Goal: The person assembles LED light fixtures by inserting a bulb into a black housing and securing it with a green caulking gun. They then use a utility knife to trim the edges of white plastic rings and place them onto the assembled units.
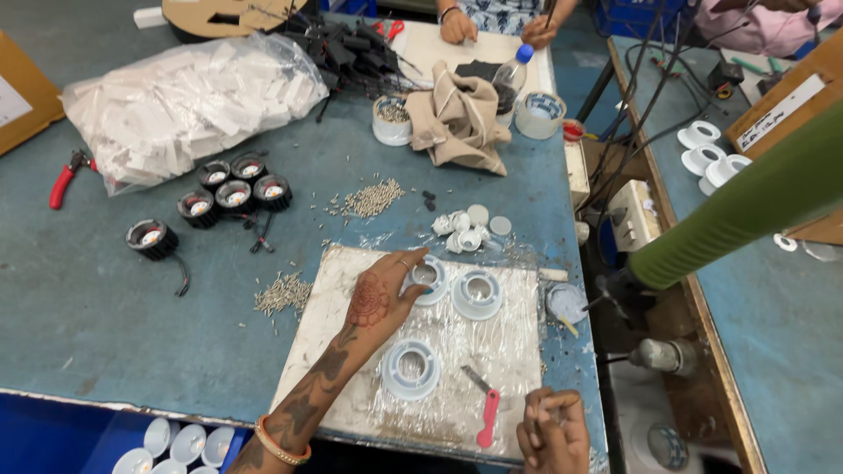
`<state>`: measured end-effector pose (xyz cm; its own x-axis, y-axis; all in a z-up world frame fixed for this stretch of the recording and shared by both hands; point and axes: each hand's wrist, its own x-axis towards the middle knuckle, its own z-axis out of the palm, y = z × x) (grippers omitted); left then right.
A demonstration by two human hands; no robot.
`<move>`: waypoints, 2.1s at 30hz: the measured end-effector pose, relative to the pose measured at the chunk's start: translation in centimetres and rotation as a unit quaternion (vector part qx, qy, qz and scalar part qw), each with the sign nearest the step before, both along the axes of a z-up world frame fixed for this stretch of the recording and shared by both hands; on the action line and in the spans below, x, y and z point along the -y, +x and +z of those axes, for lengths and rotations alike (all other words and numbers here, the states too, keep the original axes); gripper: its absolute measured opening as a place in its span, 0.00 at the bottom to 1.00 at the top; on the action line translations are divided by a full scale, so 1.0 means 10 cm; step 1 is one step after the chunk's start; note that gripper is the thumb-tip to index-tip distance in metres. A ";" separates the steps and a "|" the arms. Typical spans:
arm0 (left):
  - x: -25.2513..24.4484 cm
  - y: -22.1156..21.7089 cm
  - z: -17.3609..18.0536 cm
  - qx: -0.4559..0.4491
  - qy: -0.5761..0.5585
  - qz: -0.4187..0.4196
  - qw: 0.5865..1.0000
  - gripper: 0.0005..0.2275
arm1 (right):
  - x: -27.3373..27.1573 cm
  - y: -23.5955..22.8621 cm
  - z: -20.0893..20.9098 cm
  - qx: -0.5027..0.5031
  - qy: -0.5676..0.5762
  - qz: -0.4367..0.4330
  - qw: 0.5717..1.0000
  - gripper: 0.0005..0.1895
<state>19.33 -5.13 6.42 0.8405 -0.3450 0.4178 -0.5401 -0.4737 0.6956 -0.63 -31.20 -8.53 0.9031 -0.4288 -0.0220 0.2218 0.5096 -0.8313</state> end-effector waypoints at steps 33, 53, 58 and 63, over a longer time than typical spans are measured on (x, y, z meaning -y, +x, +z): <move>0.10 0.48 -0.64 -0.186 -0.117 -0.006 0.976 0.27 | 0.40 0.05 -0.54 0.020 -0.056 0.025 0.998 0.13; 0.23 0.78 -0.44 -0.187 -0.058 0.071 0.978 0.22 | 0.51 -0.05 -0.58 0.039 0.123 -0.001 0.992 0.08; 0.81 0.95 -0.22 0.011 0.054 0.012 0.998 0.16 | 0.85 -0.10 -0.63 0.192 0.192 0.170 0.947 0.10; 1.43 1.28 -0.22 0.034 0.136 -0.068 0.988 0.15 | 1.19 -0.27 -0.90 0.189 0.198 0.118 0.954 0.20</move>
